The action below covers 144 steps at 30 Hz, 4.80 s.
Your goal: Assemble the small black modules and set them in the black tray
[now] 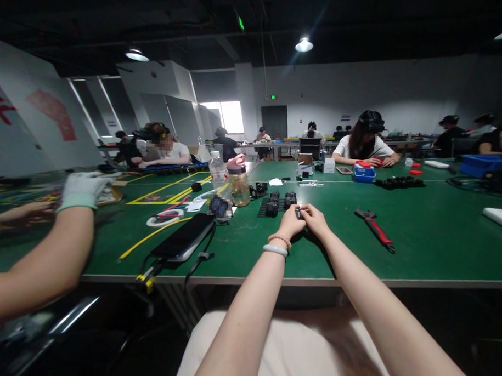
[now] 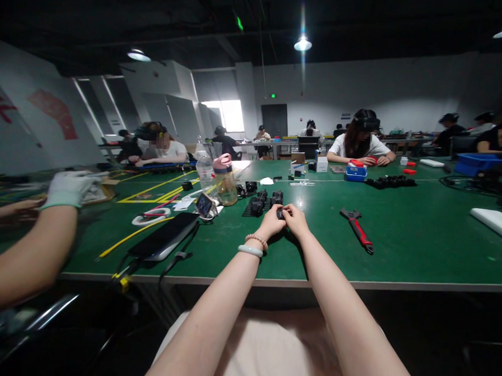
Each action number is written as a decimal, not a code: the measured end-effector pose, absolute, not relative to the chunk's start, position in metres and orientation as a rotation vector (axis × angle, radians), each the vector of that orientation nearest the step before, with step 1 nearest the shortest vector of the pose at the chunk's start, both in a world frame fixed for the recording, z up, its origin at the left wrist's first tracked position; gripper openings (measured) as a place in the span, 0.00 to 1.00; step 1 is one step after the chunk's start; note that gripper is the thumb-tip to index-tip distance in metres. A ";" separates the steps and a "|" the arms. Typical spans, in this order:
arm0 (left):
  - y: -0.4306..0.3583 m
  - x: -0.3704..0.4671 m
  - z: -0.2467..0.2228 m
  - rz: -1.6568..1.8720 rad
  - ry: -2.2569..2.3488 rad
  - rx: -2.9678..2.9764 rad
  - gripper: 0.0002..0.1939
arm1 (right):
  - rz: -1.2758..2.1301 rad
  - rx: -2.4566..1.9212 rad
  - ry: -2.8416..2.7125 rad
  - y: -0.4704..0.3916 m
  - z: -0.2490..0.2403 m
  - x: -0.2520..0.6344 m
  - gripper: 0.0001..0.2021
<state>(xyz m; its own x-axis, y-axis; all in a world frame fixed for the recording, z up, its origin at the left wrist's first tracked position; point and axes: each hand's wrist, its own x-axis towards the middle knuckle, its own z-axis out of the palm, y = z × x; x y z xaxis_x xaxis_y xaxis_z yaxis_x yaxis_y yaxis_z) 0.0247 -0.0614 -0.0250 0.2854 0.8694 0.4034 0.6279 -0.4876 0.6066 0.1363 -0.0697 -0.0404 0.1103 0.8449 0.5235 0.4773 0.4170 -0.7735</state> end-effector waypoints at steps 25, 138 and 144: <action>-0.059 0.030 -0.027 0.948 1.394 2.213 0.25 | 0.741 -1.119 -1.367 -0.059 -0.043 0.142 0.14; -0.060 0.032 -0.026 0.857 1.448 2.240 0.25 | 0.731 -1.099 -1.524 -0.060 -0.047 0.153 0.12; -0.058 0.032 -0.028 0.837 1.469 2.258 0.25 | 0.702 -1.130 -1.543 -0.061 -0.046 0.154 0.11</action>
